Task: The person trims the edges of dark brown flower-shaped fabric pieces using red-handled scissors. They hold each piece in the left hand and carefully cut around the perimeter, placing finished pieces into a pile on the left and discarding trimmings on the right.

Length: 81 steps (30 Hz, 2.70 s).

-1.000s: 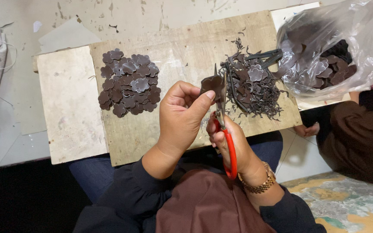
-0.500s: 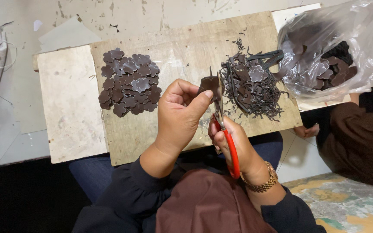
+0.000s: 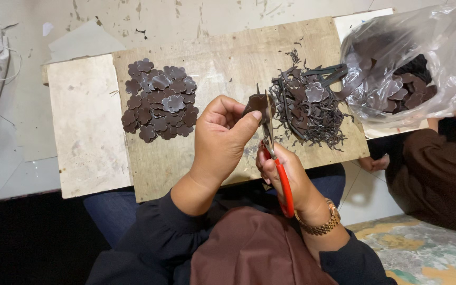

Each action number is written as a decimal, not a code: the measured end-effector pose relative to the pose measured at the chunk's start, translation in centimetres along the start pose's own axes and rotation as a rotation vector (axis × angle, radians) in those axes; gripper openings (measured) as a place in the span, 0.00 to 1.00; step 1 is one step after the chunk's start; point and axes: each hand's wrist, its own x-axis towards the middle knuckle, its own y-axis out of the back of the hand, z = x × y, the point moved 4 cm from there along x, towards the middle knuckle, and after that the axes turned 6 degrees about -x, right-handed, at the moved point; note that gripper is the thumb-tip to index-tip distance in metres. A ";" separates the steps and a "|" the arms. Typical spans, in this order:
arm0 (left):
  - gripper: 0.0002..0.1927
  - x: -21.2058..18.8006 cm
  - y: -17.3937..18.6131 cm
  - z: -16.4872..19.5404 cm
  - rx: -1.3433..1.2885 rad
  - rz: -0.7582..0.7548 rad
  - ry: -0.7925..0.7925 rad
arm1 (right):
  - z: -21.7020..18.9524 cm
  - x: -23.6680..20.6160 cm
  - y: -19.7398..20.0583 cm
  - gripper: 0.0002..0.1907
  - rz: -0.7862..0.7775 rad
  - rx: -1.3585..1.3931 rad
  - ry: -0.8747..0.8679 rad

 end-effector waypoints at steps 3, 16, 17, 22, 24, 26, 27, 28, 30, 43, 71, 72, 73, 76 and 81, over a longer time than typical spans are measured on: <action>0.07 0.0 0.0 0.2 0.017 -0.016 0.017 | -0.3 0.0 0.0 0.32 -0.025 0.000 0.019; 0.07 -0.1 0.3 -0.3 -0.005 -0.022 0.001 | 0.1 -0.1 -0.2 0.33 -0.013 0.042 0.005; 0.07 -0.1 0.4 -0.4 -0.015 -0.023 -0.001 | 0.2 0.0 -0.2 0.33 -0.012 0.040 0.000; 0.07 -0.1 0.4 -0.6 -0.018 -0.020 0.004 | 0.4 0.0 -0.1 0.32 -0.015 0.047 -0.008; 0.07 -0.1 0.4 -0.5 -0.012 -0.020 0.005 | 0.4 0.0 -0.1 0.32 -0.020 0.052 -0.005; 0.07 0.0 0.4 -0.4 -0.009 -0.022 0.005 | 0.3 0.0 -0.1 0.32 -0.027 0.036 0.007; 0.07 0.0 0.3 -0.4 0.005 -0.029 0.014 | 0.2 0.0 -0.1 0.32 -0.029 0.028 0.013; 0.07 -0.1 0.3 -0.3 0.020 -0.035 0.024 | 0.1 0.0 -0.1 0.33 -0.040 0.018 0.024; 0.07 -0.2 0.3 -0.3 0.029 -0.043 0.033 | -0.1 0.0 -0.2 0.34 -0.063 -0.002 0.045; 0.08 0.0 0.4 -0.6 0.038 -0.028 0.024 | -0.1 0.0 0.1 0.33 -0.034 -0.005 0.015; 0.08 -0.6 0.5 0.6 -0.109 -0.198 0.233 | -0.2 -0.6 -0.2 0.46 -0.110 0.013 0.058; 0.08 -0.6 0.5 0.5 -0.110 -0.181 0.250 | -0.4 -0.6 -0.2 0.46 -0.113 0.001 0.079; 0.07 -0.5 0.5 0.5 -0.112 -0.164 0.269 | -0.5 -0.6 -0.2 0.46 -0.126 -0.003 0.074; 0.06 -0.4 0.5 0.6 -0.076 -0.142 0.285 | -0.9 -0.9 0.0 0.47 -0.151 0.006 0.048; 0.06 -0.2 0.6 0.8 -0.068 -0.140 0.276 | -0.4 -0.8 0.1 0.46 -0.152 0.125 -0.023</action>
